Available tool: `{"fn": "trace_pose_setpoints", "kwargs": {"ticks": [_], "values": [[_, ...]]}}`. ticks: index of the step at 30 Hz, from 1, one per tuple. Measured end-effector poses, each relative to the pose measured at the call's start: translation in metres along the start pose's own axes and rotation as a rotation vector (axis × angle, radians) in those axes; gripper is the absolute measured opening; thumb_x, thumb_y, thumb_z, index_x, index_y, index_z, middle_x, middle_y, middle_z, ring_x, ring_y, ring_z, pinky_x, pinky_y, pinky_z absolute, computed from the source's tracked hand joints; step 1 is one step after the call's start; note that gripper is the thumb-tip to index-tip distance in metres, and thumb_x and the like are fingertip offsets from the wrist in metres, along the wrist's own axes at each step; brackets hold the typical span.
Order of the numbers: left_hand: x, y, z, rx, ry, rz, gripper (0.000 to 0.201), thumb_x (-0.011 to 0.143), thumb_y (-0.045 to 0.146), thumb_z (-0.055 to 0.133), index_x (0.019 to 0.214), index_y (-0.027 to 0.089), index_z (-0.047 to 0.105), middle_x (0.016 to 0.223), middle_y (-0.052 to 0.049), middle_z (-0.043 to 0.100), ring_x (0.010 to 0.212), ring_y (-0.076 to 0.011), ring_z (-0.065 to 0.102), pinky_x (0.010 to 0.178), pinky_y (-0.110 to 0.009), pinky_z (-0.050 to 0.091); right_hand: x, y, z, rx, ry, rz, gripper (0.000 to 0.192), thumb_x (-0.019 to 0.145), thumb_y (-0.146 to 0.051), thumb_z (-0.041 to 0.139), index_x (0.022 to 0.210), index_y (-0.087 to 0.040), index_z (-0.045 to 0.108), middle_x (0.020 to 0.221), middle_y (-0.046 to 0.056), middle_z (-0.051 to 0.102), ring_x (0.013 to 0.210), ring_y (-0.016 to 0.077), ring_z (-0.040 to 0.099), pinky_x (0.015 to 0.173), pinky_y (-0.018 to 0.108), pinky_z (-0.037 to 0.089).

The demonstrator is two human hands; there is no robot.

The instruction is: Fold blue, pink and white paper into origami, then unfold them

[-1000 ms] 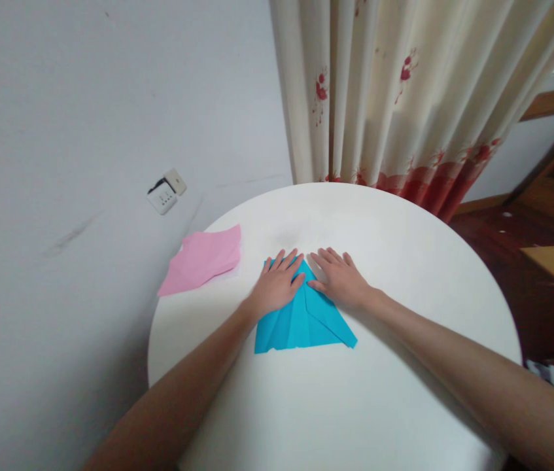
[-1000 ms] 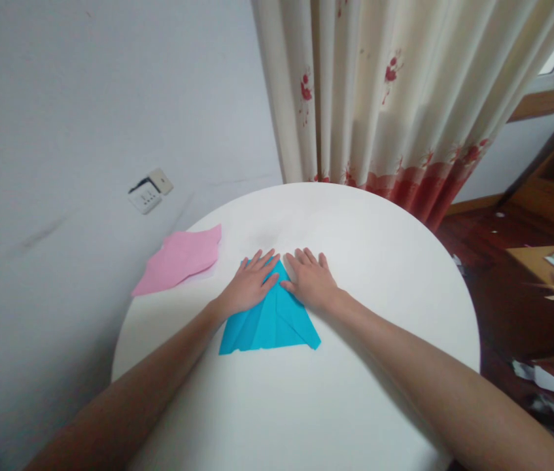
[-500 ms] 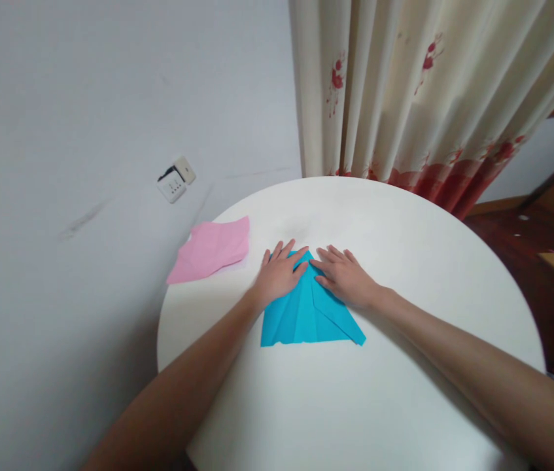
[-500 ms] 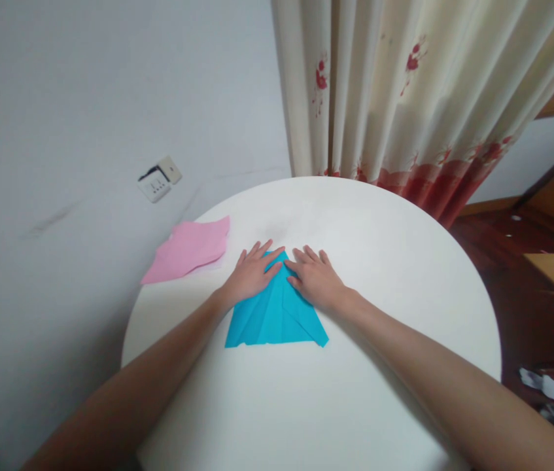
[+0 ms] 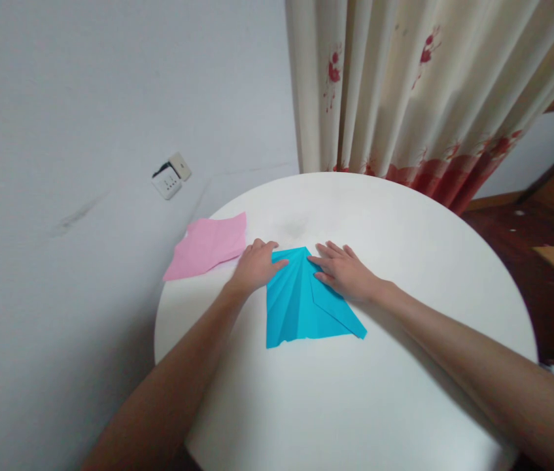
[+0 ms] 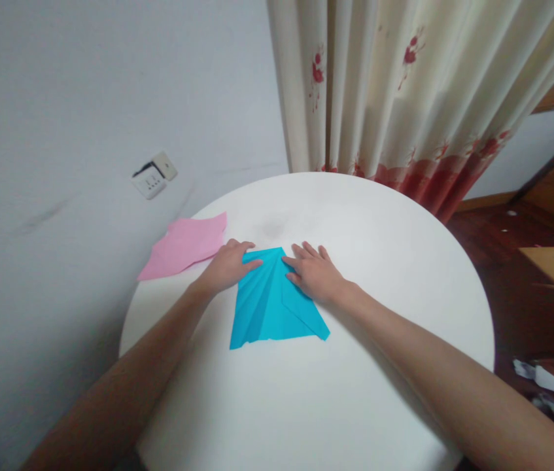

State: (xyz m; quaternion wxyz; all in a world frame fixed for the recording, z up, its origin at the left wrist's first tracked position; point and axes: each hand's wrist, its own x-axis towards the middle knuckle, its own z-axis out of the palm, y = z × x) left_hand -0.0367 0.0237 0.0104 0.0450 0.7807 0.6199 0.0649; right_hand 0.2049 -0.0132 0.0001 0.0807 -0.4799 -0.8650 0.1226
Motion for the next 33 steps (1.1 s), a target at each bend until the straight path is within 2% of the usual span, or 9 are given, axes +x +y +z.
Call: {"fn": "trace_pose_setpoints", "kwargs": {"ticks": [4,8,11,14,18,21,26,28,33], "values": [[0.001,-0.004,-0.002,-0.105,-0.047,-0.059,0.051,0.081,0.05,0.064,0.118,0.017,0.057,0.111,-0.014,0.064,0.103,-0.0293,0.062,0.087,-0.037,0.048,0.0,0.0,0.0,-0.005,-0.001,-0.009,0.05,0.099,-0.042,0.039,0.147,-0.027,0.044,0.159,0.012,0.029,0.147,0.037,0.022,0.113,0.065,0.022],[0.004,-0.003,-0.003,-0.204,-0.02,-0.072,0.037,0.077,0.043,0.069,0.102,0.017,0.062,0.101,-0.01,0.068,0.092,-0.0264,0.064,0.077,-0.034,0.048,0.0,0.0,0.0,-0.004,-0.007,-0.006,0.05,0.099,-0.042,0.039,0.147,-0.027,0.044,0.159,0.012,0.029,0.147,0.0373,0.022,0.113,0.066,0.021],[0.004,0.004,-0.005,-0.249,0.081,0.003,0.021,0.078,0.034,0.068,0.092,0.018,0.069,0.091,-0.007,0.067,0.087,-0.0237,0.062,0.076,-0.033,0.048,0.0,0.0,0.0,-0.005,-0.001,-0.013,0.05,0.099,-0.042,0.04,0.146,-0.027,0.045,0.159,0.012,0.03,0.146,0.0378,0.022,0.112,0.066,0.022],[-0.001,0.015,-0.008,-0.338,0.165,0.187,0.019,0.083,0.027,0.062,0.098,0.022,0.073,0.094,-0.005,0.063,0.089,-0.0202,0.061,0.08,-0.031,0.049,0.001,0.002,0.001,-0.002,0.01,-0.019,0.05,0.098,-0.043,0.041,0.145,-0.027,0.046,0.158,0.012,0.031,0.146,0.038,0.024,0.111,0.066,0.023],[-0.011,0.027,-0.01,-0.37,0.008,0.442,0.028,0.086,0.031,0.062,0.111,0.025,0.071,0.108,-0.006,0.062,0.101,-0.0213,0.06,0.094,-0.034,0.047,0.003,0.005,0.005,0.025,0.016,-0.008,0.054,0.097,-0.044,0.044,0.148,-0.028,0.041,0.159,0.011,0.031,0.147,0.0367,0.022,0.113,0.066,0.022],[-0.016,0.03,-0.01,-0.312,-0.085,0.545,0.031,0.087,0.041,0.063,0.112,0.026,0.072,0.115,-0.006,0.062,0.112,-0.0244,0.056,0.103,-0.039,0.042,0.004,0.006,0.006,0.025,0.015,-0.002,0.054,0.097,-0.044,0.045,0.148,-0.028,0.041,0.159,0.011,0.031,0.147,0.036,0.022,0.113,0.065,0.022],[-0.013,0.026,-0.007,-0.274,-0.07,0.567,0.025,0.092,0.035,0.057,0.105,0.024,0.074,0.115,-0.006,0.064,0.112,-0.0224,0.058,0.104,-0.037,0.042,0.004,0.005,0.004,0.02,-0.001,-0.004,0.053,0.097,-0.044,0.044,0.148,-0.027,0.042,0.159,0.011,0.031,0.147,0.0363,0.022,0.112,0.066,0.022],[-0.011,0.023,-0.005,-0.26,-0.086,0.563,0.028,0.092,0.034,0.058,0.115,0.024,0.07,0.127,-0.006,0.062,0.12,-0.0227,0.055,0.108,-0.037,0.039,0.003,0.005,0.003,0.024,-0.003,-0.002,0.054,0.097,-0.043,0.045,0.148,-0.027,0.041,0.158,0.012,0.031,0.147,0.0365,0.022,0.112,0.066,0.022],[-0.009,0.012,-0.001,-0.184,-0.253,0.552,0.052,0.096,0.039,0.05,0.147,0.033,0.041,0.158,0.001,0.033,0.148,-0.0229,0.024,0.12,-0.041,0.022,0.004,0.005,0.005,0.034,0.015,-0.003,0.055,0.096,-0.042,0.046,0.149,-0.028,0.04,0.158,0.012,0.031,0.147,0.0362,0.023,0.113,0.066,0.022]]}}
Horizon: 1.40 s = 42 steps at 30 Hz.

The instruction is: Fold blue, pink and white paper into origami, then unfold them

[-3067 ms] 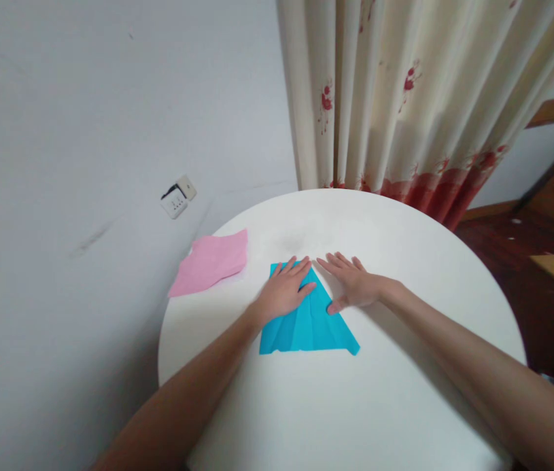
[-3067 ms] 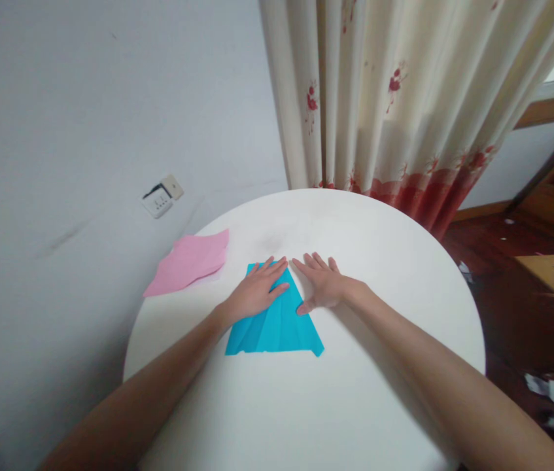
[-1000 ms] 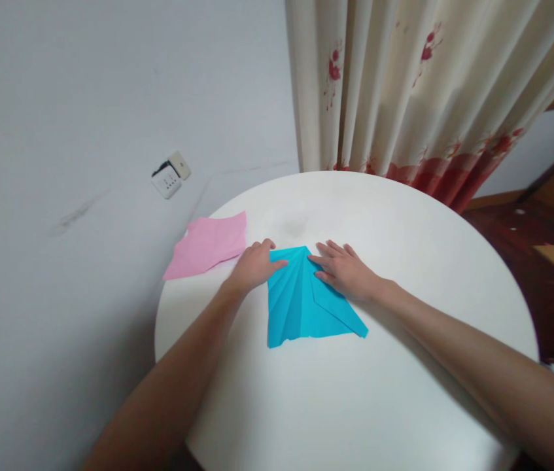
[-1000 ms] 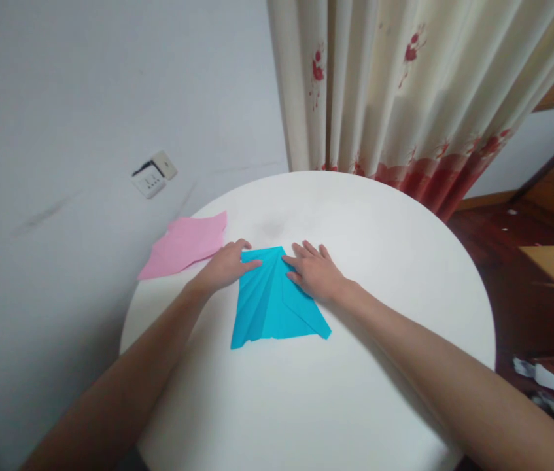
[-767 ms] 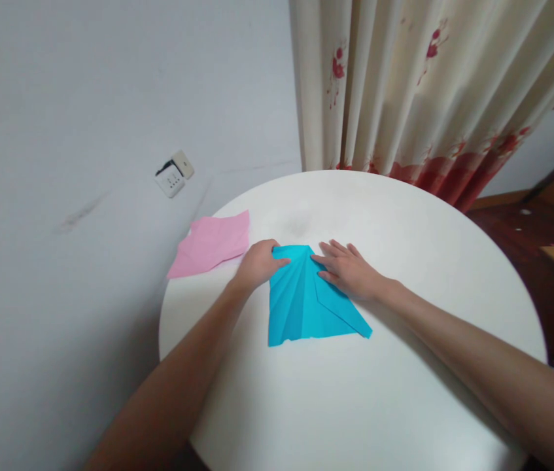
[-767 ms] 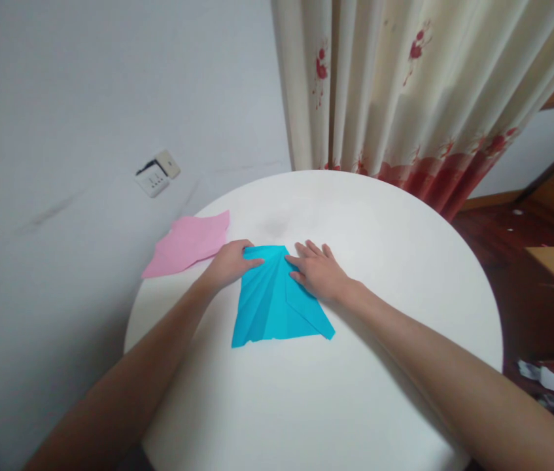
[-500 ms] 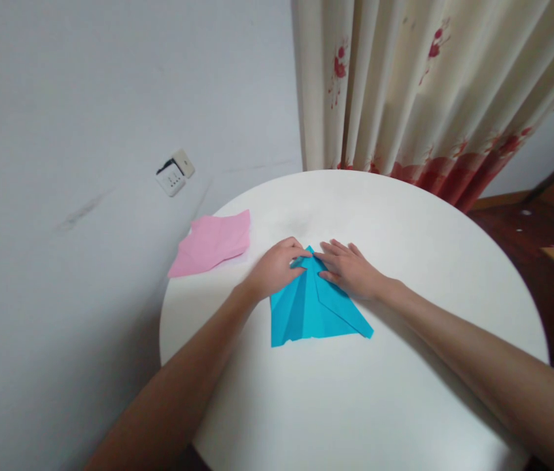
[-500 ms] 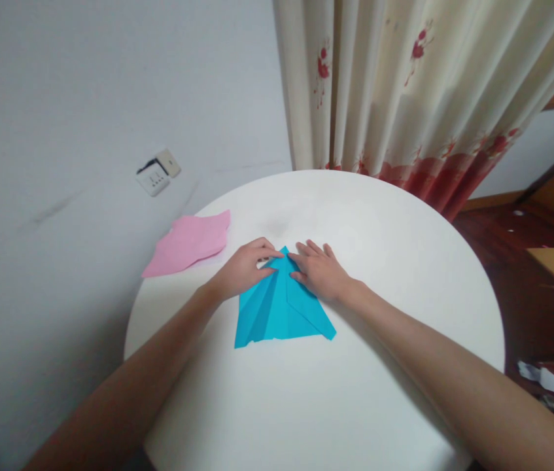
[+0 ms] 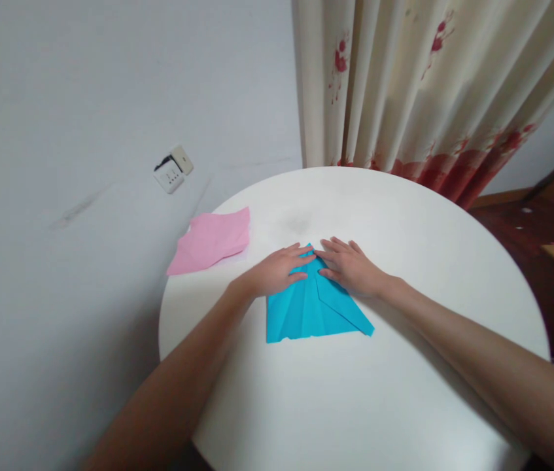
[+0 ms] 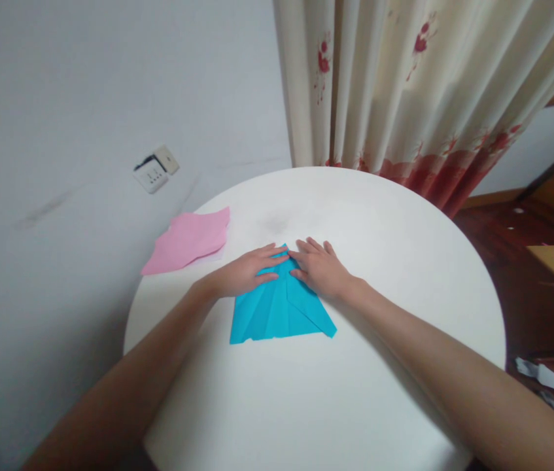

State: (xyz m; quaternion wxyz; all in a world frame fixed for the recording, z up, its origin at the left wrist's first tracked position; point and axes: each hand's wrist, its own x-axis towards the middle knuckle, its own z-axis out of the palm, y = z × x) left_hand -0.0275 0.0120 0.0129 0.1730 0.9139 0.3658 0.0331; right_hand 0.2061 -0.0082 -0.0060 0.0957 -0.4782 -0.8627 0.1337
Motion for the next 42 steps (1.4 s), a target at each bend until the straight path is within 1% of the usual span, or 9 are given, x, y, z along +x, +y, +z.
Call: {"fn": "trace_pose_setpoints", "kwargs": {"ticks": [3,9,13,20,22,25,29,33,42], "values": [[-0.003,-0.006,-0.002,-0.001,-0.062,0.019,0.052,0.097,0.043,0.049,0.148,0.039,0.037,0.16,0.005,0.025,0.15,-0.0249,0.014,0.121,-0.045,0.017,0.0,0.0,0.001,0.001,0.005,0.001,0.054,0.096,-0.043,0.046,0.148,-0.028,0.042,0.158,0.011,0.032,0.147,0.0361,0.023,0.113,0.066,0.022],[-0.009,-0.006,-0.01,-0.033,-0.119,0.003,0.046,0.097,0.042,0.049,0.142,0.048,0.042,0.161,0.009,0.02,0.151,-0.0283,0.01,0.119,-0.053,0.015,0.0,-0.002,-0.001,0.005,-0.004,0.02,0.052,0.097,-0.043,0.047,0.146,-0.027,0.045,0.158,0.011,0.032,0.147,0.0349,0.022,0.113,0.065,0.022],[-0.011,-0.001,-0.014,0.001,-0.164,-0.001,0.045,0.097,0.037,0.048,0.141,0.046,0.045,0.162,0.009,0.016,0.151,-0.0268,0.007,0.12,-0.05,0.015,-0.001,-0.002,-0.002,0.005,-0.005,0.013,0.052,0.097,-0.043,0.047,0.146,-0.027,0.045,0.158,0.012,0.032,0.147,0.0356,0.023,0.113,0.065,0.021],[-0.013,0.002,-0.017,0.027,-0.152,0.018,0.039,0.098,0.034,0.047,0.135,0.041,0.056,0.162,0.008,0.022,0.151,-0.0248,0.009,0.121,-0.042,0.015,-0.001,-0.003,-0.001,0.004,0.039,-0.001,0.049,0.096,-0.042,0.05,0.143,-0.029,0.048,0.155,0.012,0.036,0.144,0.0358,0.027,0.112,0.063,0.023],[-0.013,0.003,-0.018,0.031,-0.146,0.032,0.038,0.097,0.033,0.048,0.134,0.038,0.058,0.161,0.005,0.024,0.151,-0.0243,0.012,0.121,-0.041,0.015,0.0,-0.005,-0.003,0.012,0.087,-0.043,0.042,0.095,-0.038,0.053,0.136,-0.028,0.058,0.147,0.012,0.047,0.136,0.0336,0.038,0.109,0.056,0.029],[-0.012,0.003,-0.019,0.032,-0.15,0.056,0.039,0.097,0.033,0.05,0.135,0.036,0.057,0.161,0.002,0.027,0.15,-0.0234,0.017,0.122,-0.04,0.014,0.002,-0.008,-0.006,0.028,0.138,-0.136,0.023,0.092,-0.03,0.058,0.109,-0.028,0.074,0.115,0.01,0.064,0.111,0.0272,0.053,0.095,0.042,0.04],[-0.01,0.001,-0.019,0.008,-0.165,0.066,0.039,0.096,0.034,0.052,0.134,0.034,0.058,0.161,0.001,0.026,0.15,-0.0265,0.018,0.121,-0.042,0.016,0.004,-0.008,-0.008,0.098,0.108,-0.277,0.022,0.091,-0.017,0.056,0.094,-0.023,0.077,0.087,0.006,0.065,0.086,0.0191,0.056,0.077,0.03,0.04],[-0.01,-0.002,-0.018,-0.006,-0.145,0.072,0.036,0.095,0.033,0.054,0.13,0.034,0.062,0.16,0.003,0.029,0.149,-0.0263,0.021,0.12,-0.041,0.019,0.001,-0.006,-0.01,0.185,0.069,-0.35,0.024,0.089,-0.012,0.054,0.095,-0.021,0.076,0.089,0.004,0.066,0.076,0.0142,0.058,0.068,0.025,0.038],[-0.004,0.0,-0.014,-0.004,-0.023,0.11,0.033,0.095,0.037,0.052,0.121,0.026,0.069,0.15,-0.006,0.045,0.139,-0.0252,0.041,0.116,-0.038,0.03,-0.002,-0.009,-0.017,0.077,0.015,-0.392,0.034,0.082,-0.008,0.051,0.101,-0.024,0.075,0.102,0.003,0.068,0.087,0.0159,0.061,0.072,0.026,0.04]]}}
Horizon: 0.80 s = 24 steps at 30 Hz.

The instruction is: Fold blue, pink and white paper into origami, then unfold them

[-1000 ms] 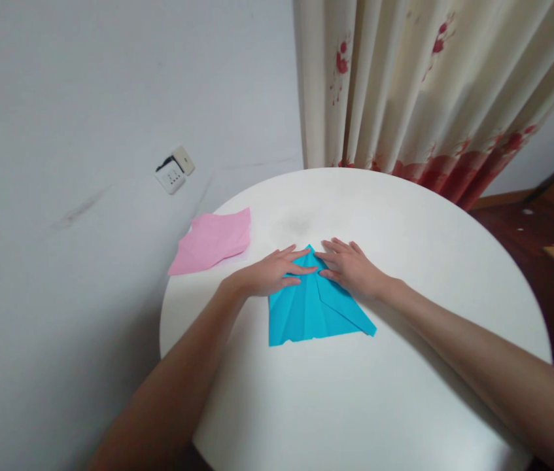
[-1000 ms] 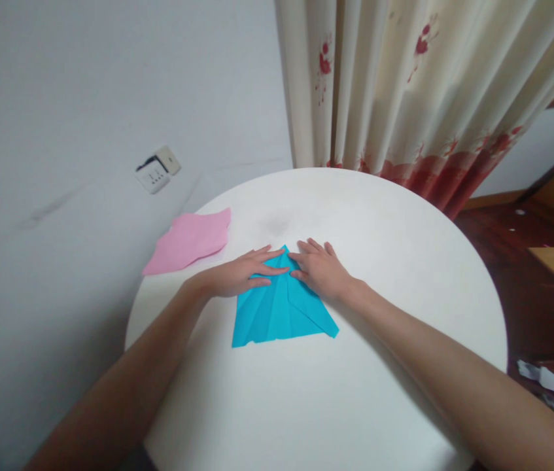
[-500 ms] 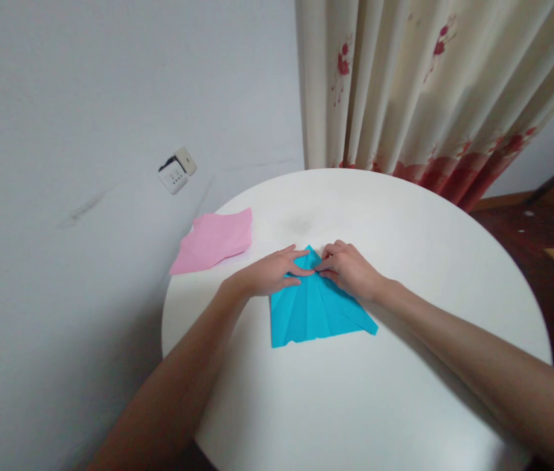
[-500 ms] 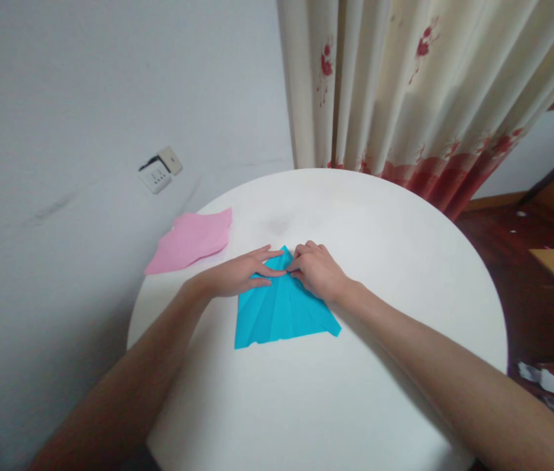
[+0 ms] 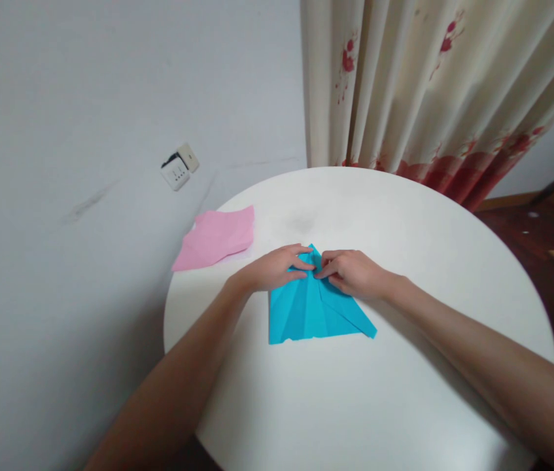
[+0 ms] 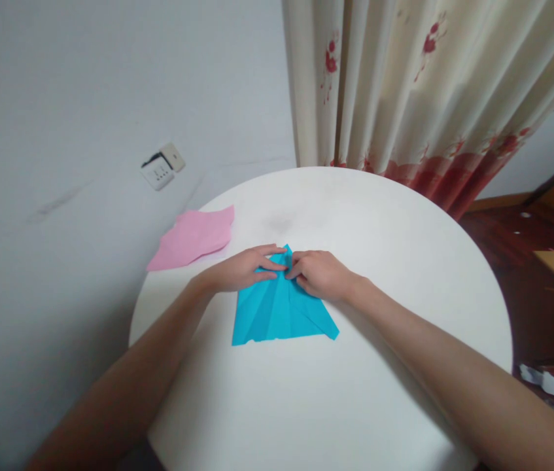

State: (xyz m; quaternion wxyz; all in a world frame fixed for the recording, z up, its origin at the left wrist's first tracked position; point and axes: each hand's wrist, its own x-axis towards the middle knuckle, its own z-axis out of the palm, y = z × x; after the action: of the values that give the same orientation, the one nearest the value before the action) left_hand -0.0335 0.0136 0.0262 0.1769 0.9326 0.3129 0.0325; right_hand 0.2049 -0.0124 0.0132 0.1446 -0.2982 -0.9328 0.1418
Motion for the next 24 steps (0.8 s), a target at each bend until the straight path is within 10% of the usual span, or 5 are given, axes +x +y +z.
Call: {"fn": "trace_pose_setpoints", "kwargs": {"ticks": [4,12,20,24], "values": [[0.004,0.001,0.012,0.052,0.087,-0.056,0.044,0.102,0.039,0.034,0.139,0.026,0.053,0.156,-0.005,0.038,0.146,-0.0239,0.028,0.119,-0.042,0.023,0.001,0.0,0.0,-0.031,-0.018,0.023,0.035,0.082,-0.008,0.051,0.102,-0.025,0.074,0.104,0.003,0.068,0.09,0.0167,0.061,0.072,0.026,0.04],[-0.003,0.0,0.023,0.104,-0.115,-0.336,0.073,0.096,0.065,0.018,0.157,0.029,0.001,0.165,-0.002,0.0,0.151,-0.0323,-0.005,0.117,-0.061,0.006,0.0,-0.004,-0.004,-0.054,-0.035,0.072,0.035,0.085,-0.01,0.05,0.104,-0.026,0.076,0.102,0.004,0.069,0.088,0.0167,0.061,0.069,0.025,0.038],[0.004,-0.006,0.026,0.135,0.044,-0.548,0.074,0.097,0.06,0.022,0.157,0.019,0.012,0.164,-0.009,0.009,0.15,-0.0348,0.005,0.117,-0.059,0.014,0.001,-0.002,-0.004,-0.066,-0.056,0.068,0.037,0.085,-0.011,0.05,0.107,-0.027,0.075,0.101,0.005,0.068,0.09,0.0183,0.062,0.07,0.026,0.039],[0.01,-0.006,0.026,0.194,0.121,-0.366,0.057,0.1,0.048,0.028,0.152,0.026,0.03,0.162,-0.006,0.022,0.149,-0.0316,0.018,0.117,-0.052,0.023,0.001,-0.002,-0.003,-0.051,-0.057,0.072,0.037,0.085,-0.01,0.05,0.107,-0.027,0.075,0.103,0.004,0.069,0.092,0.0185,0.062,0.072,0.026,0.04]]}}
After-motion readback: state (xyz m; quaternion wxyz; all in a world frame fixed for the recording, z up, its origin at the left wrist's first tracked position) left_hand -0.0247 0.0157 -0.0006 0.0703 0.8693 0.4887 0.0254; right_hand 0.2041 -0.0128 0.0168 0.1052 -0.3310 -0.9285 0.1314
